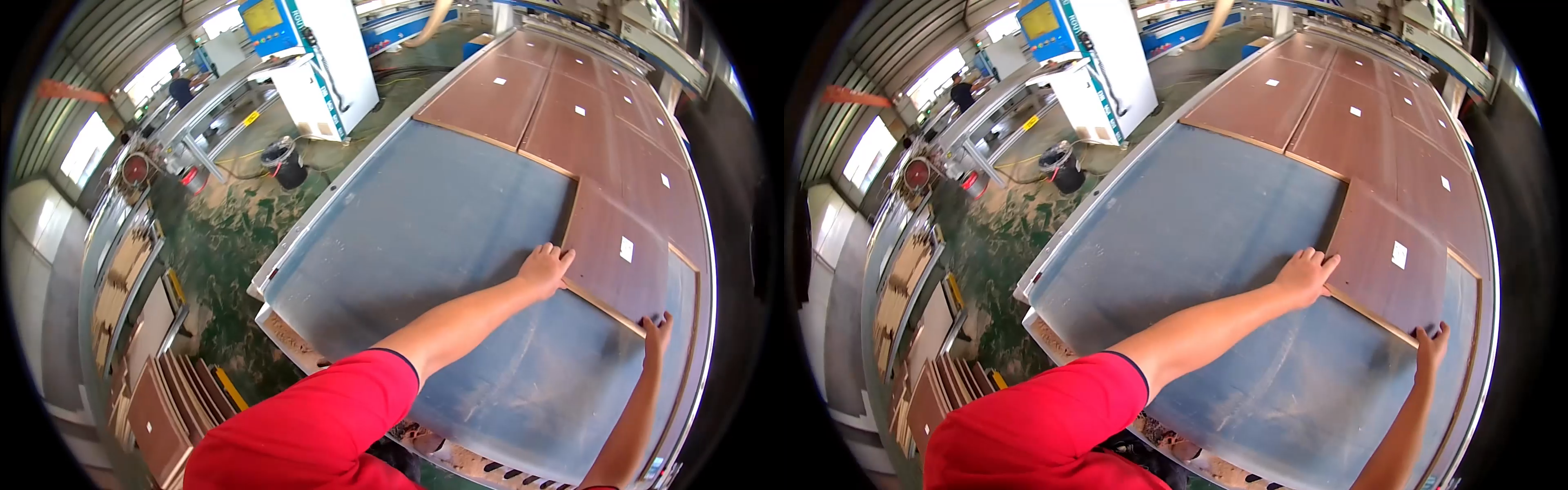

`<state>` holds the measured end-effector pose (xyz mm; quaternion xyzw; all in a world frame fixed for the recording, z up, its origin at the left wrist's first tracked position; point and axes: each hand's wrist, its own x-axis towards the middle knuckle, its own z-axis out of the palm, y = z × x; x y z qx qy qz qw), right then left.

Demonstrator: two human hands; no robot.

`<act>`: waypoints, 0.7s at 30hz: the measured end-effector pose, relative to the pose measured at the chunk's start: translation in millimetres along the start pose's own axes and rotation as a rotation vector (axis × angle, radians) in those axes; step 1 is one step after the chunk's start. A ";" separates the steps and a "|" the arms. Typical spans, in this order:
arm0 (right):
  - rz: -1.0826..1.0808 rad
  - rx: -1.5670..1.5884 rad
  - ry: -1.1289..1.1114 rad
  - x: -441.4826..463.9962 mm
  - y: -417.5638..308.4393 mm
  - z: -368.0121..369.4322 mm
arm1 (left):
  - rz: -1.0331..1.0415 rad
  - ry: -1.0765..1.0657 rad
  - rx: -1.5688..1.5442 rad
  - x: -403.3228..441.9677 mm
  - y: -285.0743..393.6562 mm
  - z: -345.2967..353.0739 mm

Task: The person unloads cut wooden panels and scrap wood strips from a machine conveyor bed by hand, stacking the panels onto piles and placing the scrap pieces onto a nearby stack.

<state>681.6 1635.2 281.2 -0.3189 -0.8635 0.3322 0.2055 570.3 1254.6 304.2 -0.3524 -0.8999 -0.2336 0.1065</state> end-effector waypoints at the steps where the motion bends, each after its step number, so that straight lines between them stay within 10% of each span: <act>1: 0.012 0.000 -0.007 -1.6 0.8 -3.6 | 0.006 -0.004 -0.002 -1.5 0.0 2.2; 14: 0.116 0.301 -0.255 -47.8 -4.4 -31.4 | -0.049 -0.004 -0.008 -16.5 -37.8 -13.8; 21: 0.236 0.459 -0.245 -95.8 -46.0 -17.0 | -0.410 -0.168 -0.249 -20.0 -30.5 -41.8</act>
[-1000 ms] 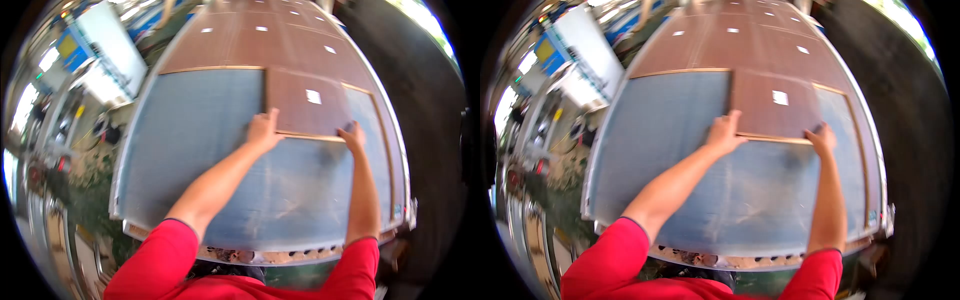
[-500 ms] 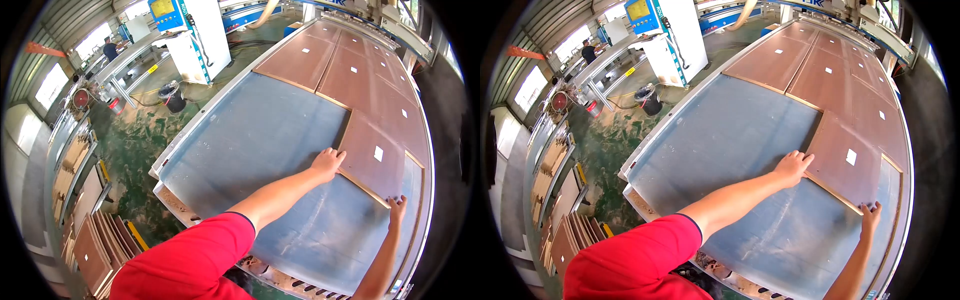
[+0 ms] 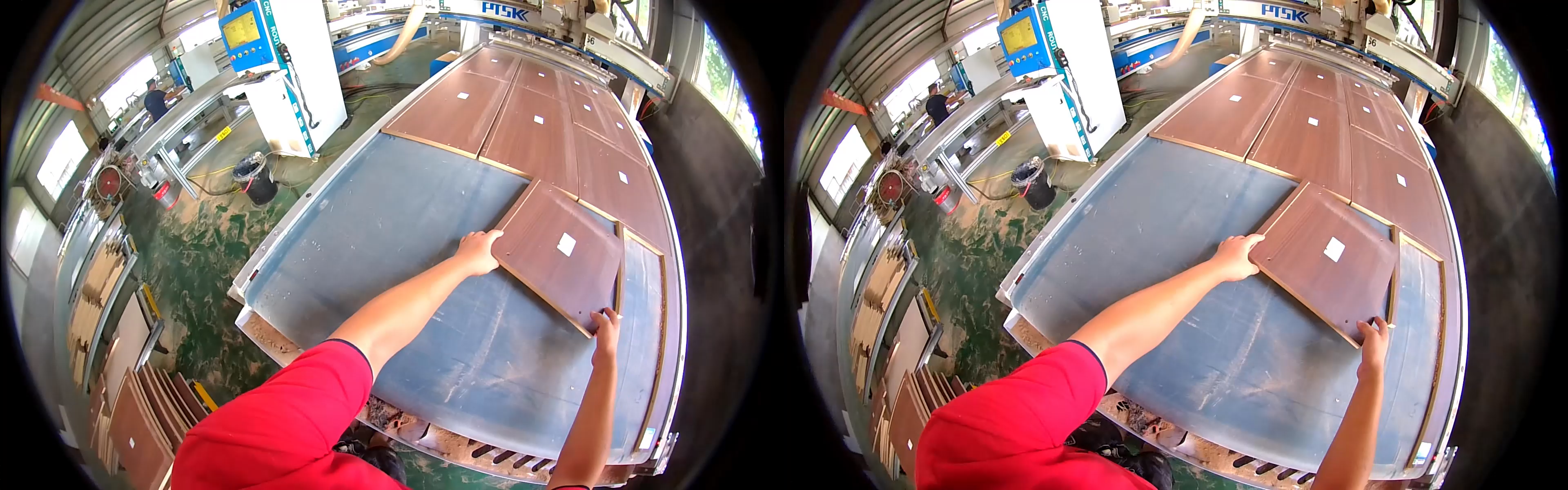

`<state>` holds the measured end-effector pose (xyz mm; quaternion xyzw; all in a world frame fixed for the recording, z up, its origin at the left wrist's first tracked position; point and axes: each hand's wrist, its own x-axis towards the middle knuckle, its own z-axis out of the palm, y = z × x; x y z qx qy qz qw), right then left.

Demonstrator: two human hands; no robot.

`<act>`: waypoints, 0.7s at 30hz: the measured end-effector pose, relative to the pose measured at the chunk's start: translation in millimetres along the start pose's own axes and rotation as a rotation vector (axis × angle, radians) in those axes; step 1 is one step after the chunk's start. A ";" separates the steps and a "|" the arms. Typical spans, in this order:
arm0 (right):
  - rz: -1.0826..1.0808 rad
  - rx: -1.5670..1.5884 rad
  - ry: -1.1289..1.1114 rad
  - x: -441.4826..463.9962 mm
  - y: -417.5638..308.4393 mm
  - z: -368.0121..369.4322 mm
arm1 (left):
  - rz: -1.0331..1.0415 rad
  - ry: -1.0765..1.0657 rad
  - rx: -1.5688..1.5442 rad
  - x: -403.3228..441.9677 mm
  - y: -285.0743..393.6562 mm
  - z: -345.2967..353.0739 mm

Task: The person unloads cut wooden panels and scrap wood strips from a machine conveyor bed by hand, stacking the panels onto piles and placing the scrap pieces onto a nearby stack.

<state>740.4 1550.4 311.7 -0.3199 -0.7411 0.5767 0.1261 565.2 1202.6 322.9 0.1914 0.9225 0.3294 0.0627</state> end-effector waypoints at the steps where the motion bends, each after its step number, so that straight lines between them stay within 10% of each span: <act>1: -0.015 0.025 0.026 4.3 7.6 -1.1 | -0.035 -0.031 -0.052 -2.1 1.0 -2.9; 5: 0.089 0.496 -0.105 27.5 26.3 -25.9 | -0.100 -0.072 -0.726 11.7 -9.3 5.7; 21: 0.085 0.541 0.085 -37.9 16.0 -13.3 | -0.265 -0.051 -0.846 -45.6 -3.2 -5.3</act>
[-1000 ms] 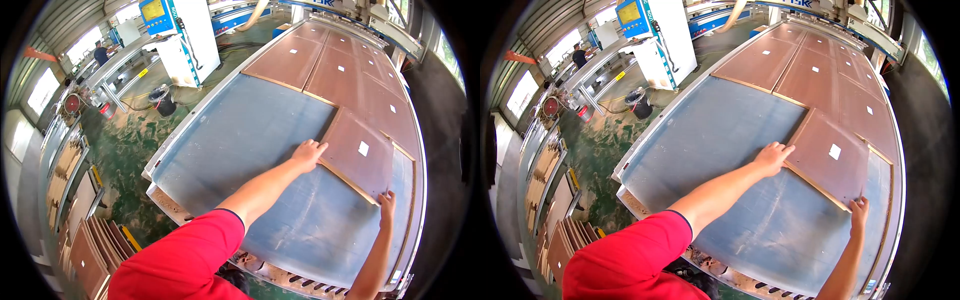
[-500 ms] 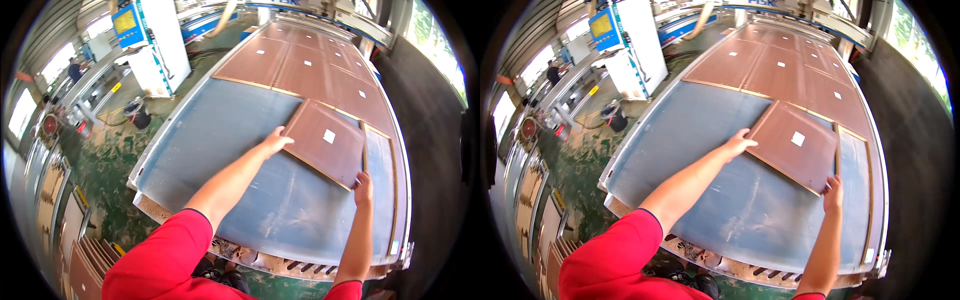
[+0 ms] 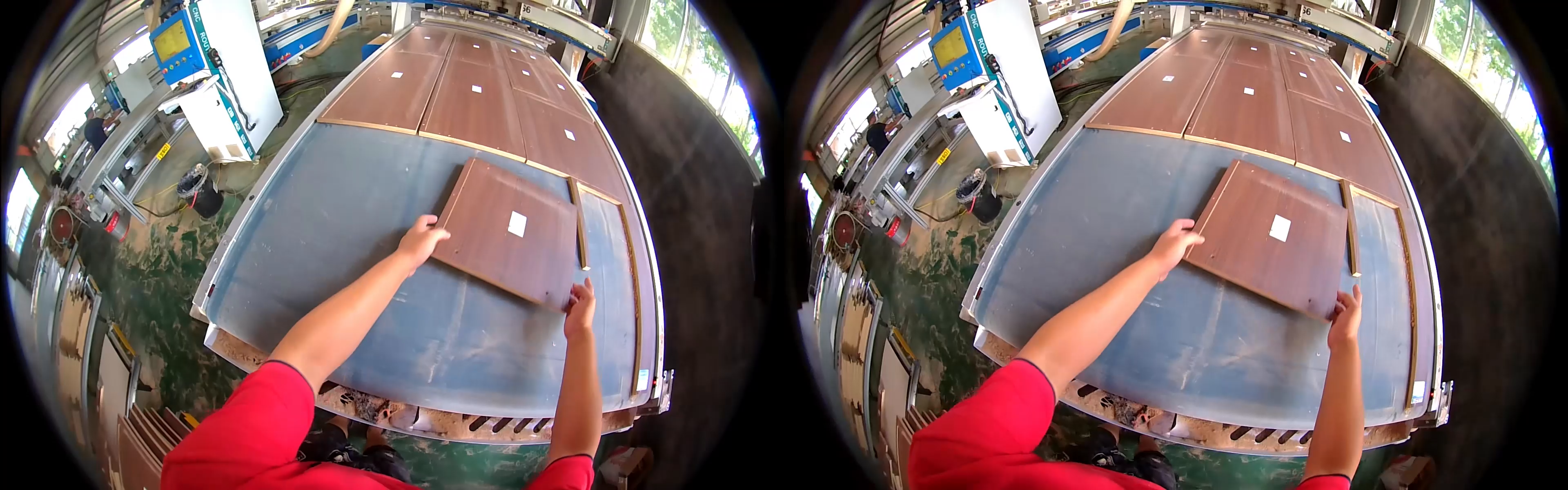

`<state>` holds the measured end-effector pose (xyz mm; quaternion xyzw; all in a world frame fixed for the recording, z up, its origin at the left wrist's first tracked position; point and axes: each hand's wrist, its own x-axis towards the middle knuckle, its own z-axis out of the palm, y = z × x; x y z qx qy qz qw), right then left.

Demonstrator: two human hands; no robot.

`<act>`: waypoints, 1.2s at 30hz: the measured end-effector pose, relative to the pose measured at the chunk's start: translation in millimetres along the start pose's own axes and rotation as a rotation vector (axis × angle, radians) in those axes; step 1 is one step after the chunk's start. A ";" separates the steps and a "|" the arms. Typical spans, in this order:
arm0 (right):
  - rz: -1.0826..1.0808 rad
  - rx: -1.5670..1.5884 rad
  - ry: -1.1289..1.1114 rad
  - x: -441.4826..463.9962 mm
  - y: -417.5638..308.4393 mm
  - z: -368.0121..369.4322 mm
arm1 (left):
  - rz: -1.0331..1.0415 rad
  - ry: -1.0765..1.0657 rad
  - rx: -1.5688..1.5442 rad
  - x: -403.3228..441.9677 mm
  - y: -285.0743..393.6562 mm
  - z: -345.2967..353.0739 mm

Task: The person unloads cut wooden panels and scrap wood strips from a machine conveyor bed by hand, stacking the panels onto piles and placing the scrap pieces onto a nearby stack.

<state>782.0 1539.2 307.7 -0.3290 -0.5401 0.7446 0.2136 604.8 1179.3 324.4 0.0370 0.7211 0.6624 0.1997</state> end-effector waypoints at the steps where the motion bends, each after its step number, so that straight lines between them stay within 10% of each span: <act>1: 0.006 -0.016 -0.013 -16.4 0.9 -4.0 | -0.003 -0.008 -0.006 -14.2 -2.5 -2.8; 9: -0.005 0.066 -0.096 -209.2 16.1 -64.1 | -0.155 -0.137 -0.196 -203.7 -31.6 -46.2; 14: -0.272 -0.171 0.347 -304.9 66.6 -114.7 | -0.241 -0.156 -0.101 -300.9 -64.0 -58.1; 20: 0.152 0.553 0.191 -396.4 143.4 -100.4 | -0.219 -0.133 -0.002 -312.9 -80.4 -53.7; 26: 0.204 0.873 -0.070 -391.9 125.6 -16.7 | -0.265 -0.118 -0.031 -319.2 -70.0 -38.1; 36: 0.359 0.800 0.270 -362.7 98.9 -14.8 | -0.535 -0.604 -0.136 -357.3 -62.8 -23.5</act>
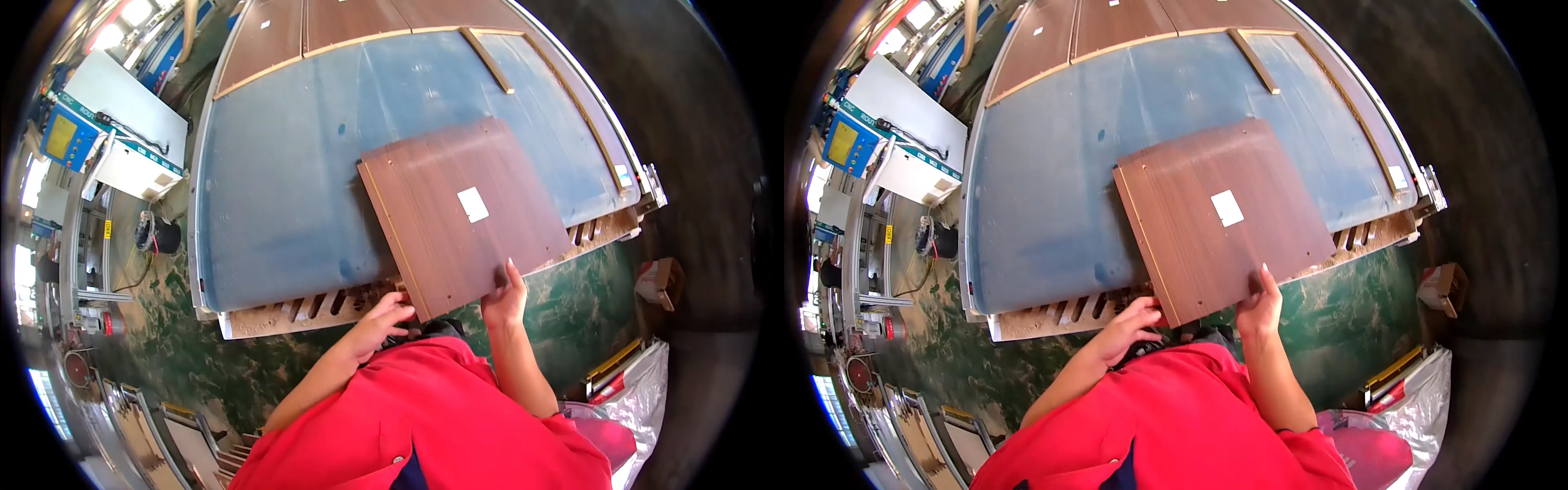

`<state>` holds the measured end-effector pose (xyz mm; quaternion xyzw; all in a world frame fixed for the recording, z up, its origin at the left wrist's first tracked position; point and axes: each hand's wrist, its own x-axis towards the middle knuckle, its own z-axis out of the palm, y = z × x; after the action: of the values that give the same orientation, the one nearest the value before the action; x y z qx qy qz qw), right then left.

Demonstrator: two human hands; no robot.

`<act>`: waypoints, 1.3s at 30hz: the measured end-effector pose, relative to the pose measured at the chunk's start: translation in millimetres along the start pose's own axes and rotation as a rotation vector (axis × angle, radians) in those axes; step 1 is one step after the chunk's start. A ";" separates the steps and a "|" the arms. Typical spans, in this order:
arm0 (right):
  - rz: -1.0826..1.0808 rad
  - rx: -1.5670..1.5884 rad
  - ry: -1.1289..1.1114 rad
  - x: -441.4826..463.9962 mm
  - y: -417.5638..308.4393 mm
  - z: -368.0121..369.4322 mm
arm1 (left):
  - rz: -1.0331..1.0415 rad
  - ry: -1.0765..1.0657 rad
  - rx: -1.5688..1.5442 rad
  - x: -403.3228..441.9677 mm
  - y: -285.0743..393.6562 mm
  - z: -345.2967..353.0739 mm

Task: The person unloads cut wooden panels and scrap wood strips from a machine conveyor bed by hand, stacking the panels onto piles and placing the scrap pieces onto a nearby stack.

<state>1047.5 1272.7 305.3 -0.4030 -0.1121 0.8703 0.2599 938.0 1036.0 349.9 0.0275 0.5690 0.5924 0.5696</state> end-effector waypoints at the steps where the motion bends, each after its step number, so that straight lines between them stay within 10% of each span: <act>1: -0.001 -0.001 0.054 5.2 0.5 -0.8 | -0.004 0.001 -0.019 0.6 -2.1 -3.7; 21: -0.008 -0.097 -0.088 42.3 10.2 -15.8 | 0.136 0.314 -0.152 -75.9 -102.6 -66.4; 27: -0.341 -0.438 -0.178 102.7 -43.3 -35.8 | 0.259 0.532 -0.218 -147.2 -188.0 -118.2; 39: -0.781 -0.722 -0.707 -131.2 127.6 70.6 | 0.323 0.843 -0.491 -266.0 -380.7 -206.4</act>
<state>1018.5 1095.3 384.0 -0.0830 -0.6160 0.6994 0.3528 1135.5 602.6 172.7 -0.2605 0.5818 0.7488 0.1816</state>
